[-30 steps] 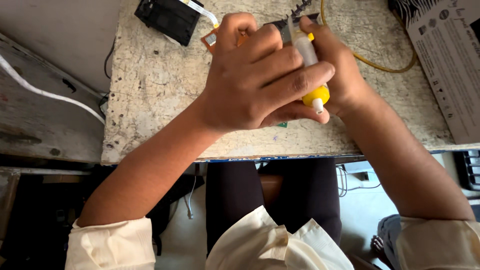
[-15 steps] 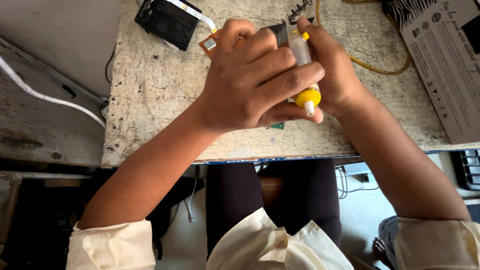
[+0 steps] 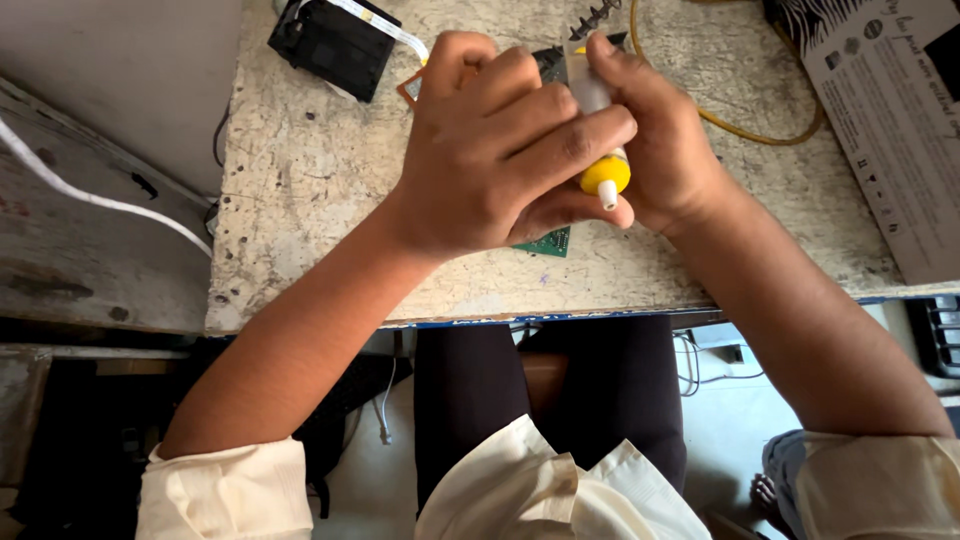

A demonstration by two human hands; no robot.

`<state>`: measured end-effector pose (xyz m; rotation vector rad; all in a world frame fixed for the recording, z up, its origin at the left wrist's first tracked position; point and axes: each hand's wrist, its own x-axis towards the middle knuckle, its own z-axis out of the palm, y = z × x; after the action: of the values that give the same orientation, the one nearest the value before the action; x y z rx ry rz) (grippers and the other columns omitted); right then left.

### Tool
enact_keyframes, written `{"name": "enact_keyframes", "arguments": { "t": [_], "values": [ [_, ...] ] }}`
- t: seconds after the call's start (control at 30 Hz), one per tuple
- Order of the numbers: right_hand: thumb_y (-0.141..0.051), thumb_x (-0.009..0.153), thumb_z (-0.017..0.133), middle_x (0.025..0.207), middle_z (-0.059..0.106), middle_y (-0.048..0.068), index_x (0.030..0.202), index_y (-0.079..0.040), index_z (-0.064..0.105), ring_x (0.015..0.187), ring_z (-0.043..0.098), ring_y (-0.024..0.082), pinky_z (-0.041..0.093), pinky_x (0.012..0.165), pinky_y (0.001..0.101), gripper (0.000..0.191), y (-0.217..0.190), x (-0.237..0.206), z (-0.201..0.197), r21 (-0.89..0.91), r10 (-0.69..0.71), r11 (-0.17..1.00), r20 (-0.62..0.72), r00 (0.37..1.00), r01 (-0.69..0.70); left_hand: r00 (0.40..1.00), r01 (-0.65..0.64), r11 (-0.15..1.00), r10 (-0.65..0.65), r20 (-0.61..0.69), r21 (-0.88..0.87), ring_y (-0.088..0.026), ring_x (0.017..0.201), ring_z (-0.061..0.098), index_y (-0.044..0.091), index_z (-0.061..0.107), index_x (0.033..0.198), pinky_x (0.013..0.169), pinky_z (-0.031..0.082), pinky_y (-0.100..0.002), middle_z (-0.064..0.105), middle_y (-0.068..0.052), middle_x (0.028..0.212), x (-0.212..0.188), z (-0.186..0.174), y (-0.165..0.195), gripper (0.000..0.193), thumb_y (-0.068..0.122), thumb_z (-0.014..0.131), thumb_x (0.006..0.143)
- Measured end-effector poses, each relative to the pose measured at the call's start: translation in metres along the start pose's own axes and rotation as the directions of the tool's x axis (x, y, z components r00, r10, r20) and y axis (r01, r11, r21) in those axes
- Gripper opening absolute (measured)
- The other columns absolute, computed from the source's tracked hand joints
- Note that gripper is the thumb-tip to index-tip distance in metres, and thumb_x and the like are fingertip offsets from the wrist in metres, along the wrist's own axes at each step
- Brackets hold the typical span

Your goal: The person solders components on a green circuit board at a workbench. They hold the board steady with one hand while applying a soldering iron and solder wire, use pliers to grip a component, and use a desoldering pump near the board before resuming soldering.

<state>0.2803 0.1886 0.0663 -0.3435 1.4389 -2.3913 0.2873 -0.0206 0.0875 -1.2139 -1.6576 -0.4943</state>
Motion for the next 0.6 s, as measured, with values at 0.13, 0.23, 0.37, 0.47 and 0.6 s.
{"name": "enact_keyframes", "arguments": {
  "t": [0.13, 0.23, 0.37, 0.47, 0.6],
  "values": [
    [-0.041, 0.113, 0.053, 0.095, 0.066, 0.005, 0.104, -0.007, 0.064, 0.085, 0.064, 0.014, 0.052, 0.075, 0.0298, 0.037, 0.002, 0.004, -0.002, 0.021, 0.010, 1.000, 0.030, 1.000, -0.010, 1.000, 0.012, 1.000, -0.012, -0.009, -0.017, -0.015, 0.090, 0.052, 0.020, 0.072, 0.125, 0.092, 0.035, -0.039, 0.055, 0.007, 0.093, -0.001, 0.001, -0.002, 0.056, 0.068, 0.051, 0.105],
    [-0.041, 0.114, 0.053, 0.096, 0.066, 0.005, 0.104, -0.007, 0.064, 0.086, 0.064, 0.014, 0.052, 0.075, 0.0302, 0.037, 0.003, 0.004, -0.003, 0.030, 0.018, 0.999, 0.018, 1.000, -0.018, 1.000, 0.003, 1.000, -0.003, -0.019, -0.010, -0.015, 0.090, 0.052, 0.020, 0.073, 0.124, 0.093, 0.035, -0.038, 0.056, 0.007, 0.093, -0.002, 0.003, -0.003, 0.057, 0.068, 0.050, 0.104],
    [-0.046, 0.110, 0.051, 0.092, 0.067, 0.006, 0.100, -0.007, 0.066, 0.081, 0.065, 0.013, 0.052, 0.069, 0.0283, 0.042, 0.007, 0.004, -0.004, -0.119, -0.017, 0.993, -0.015, 1.000, 0.015, 1.000, -0.008, 1.000, 0.008, -0.030, -0.002, -0.015, 0.089, 0.052, 0.019, 0.071, 0.122, 0.092, 0.035, -0.039, 0.055, 0.007, 0.090, -0.002, 0.003, -0.005, 0.056, 0.068, 0.052, 0.104],
    [-0.053, 0.110, 0.046, 0.085, 0.064, 0.003, 0.094, -0.012, 0.064, 0.076, 0.063, 0.010, 0.051, 0.063, 0.0258, 0.048, 0.011, 0.005, -0.002, -0.310, -0.085, 0.948, -0.015, 0.996, 0.076, 0.998, -0.027, 0.999, 0.029, -0.054, 0.031, -0.014, 0.086, 0.052, 0.018, 0.070, 0.117, 0.090, 0.035, -0.038, 0.055, 0.007, 0.086, -0.002, 0.000, -0.006, 0.056, 0.068, 0.052, 0.101],
    [-0.047, 0.105, 0.056, 0.076, 0.064, 0.007, 0.083, -0.006, 0.066, 0.062, 0.059, 0.016, 0.042, 0.057, 0.0285, 0.048, 0.007, 0.004, 0.003, -0.910, -0.460, 0.353, 0.032, 0.887, 0.216, 0.997, -0.028, 0.999, 0.030, -0.077, 0.029, -0.015, 0.082, 0.053, 0.015, 0.069, 0.111, 0.089, 0.037, -0.039, 0.057, 0.007, 0.083, -0.004, -0.012, -0.012, 0.053, 0.066, 0.059, 0.102]
  ]
}}
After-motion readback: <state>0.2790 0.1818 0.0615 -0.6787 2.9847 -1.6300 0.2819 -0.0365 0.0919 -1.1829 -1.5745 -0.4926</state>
